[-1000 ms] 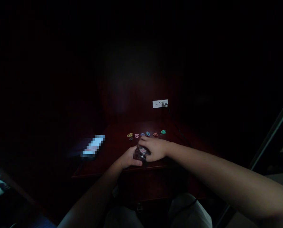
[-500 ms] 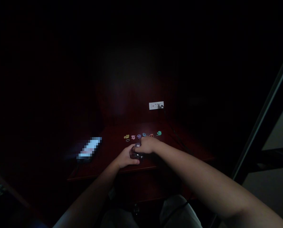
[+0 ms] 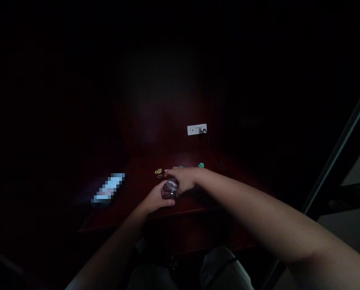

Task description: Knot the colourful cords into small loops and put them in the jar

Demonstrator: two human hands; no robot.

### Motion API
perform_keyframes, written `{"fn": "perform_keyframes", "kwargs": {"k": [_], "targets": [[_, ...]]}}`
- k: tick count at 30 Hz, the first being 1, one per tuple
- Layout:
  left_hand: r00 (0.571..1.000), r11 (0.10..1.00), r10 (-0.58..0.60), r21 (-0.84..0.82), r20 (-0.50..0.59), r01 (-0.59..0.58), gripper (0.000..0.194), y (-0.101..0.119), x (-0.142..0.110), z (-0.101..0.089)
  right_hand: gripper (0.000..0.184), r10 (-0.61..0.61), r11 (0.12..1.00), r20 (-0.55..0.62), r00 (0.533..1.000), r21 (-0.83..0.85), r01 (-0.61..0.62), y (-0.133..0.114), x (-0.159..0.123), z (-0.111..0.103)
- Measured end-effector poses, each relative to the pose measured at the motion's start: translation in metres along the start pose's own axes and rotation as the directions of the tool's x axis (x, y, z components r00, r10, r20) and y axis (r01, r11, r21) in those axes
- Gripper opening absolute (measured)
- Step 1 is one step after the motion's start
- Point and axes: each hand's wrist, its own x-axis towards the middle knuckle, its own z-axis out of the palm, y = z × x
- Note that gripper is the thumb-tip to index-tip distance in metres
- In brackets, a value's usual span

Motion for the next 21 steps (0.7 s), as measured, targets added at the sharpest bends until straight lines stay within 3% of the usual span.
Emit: {"fn": "perform_keyframes", "kwargs": {"k": [3,5,8,14,17,21], "targets": [[0.999,1.000,0.015,0.027,-0.036,-0.014,0.072,-0.002,0.001,0.000,0.084,0.292,0.955,-0.004,0.957,-0.063,-0.291,-0.005,0.006,0.004],[0.999,1.000,0.016,0.028,-0.037,-0.015,0.072,-0.003,0.001,0.000,0.078,0.366,0.927,0.062,0.929,-0.107,-0.358,-0.008,0.010,0.005],[0.999,1.000,0.013,0.024,-0.041,-0.012,0.073,-0.003,0.001,0.000,0.068,0.295,0.952,0.121,0.948,-0.116,-0.282,-0.008,0.013,0.002],[0.999,0.999,-0.046,0.019,-0.024,0.047,0.077,0.000,0.000,0.001,0.047,0.088,0.995,0.219,0.972,0.032,-0.098,0.001,0.010,-0.009],[0.998,0.998,-0.066,0.008,-0.004,0.066,0.073,0.003,-0.001,0.001,0.048,0.037,0.997,0.178,0.983,0.066,-0.049,0.005,0.008,-0.015],[0.997,0.997,-0.073,0.024,0.007,0.073,0.077,0.006,-0.002,0.002,0.050,0.006,0.994,0.037,0.999,0.106,-0.010,0.016,0.000,-0.023]]}}
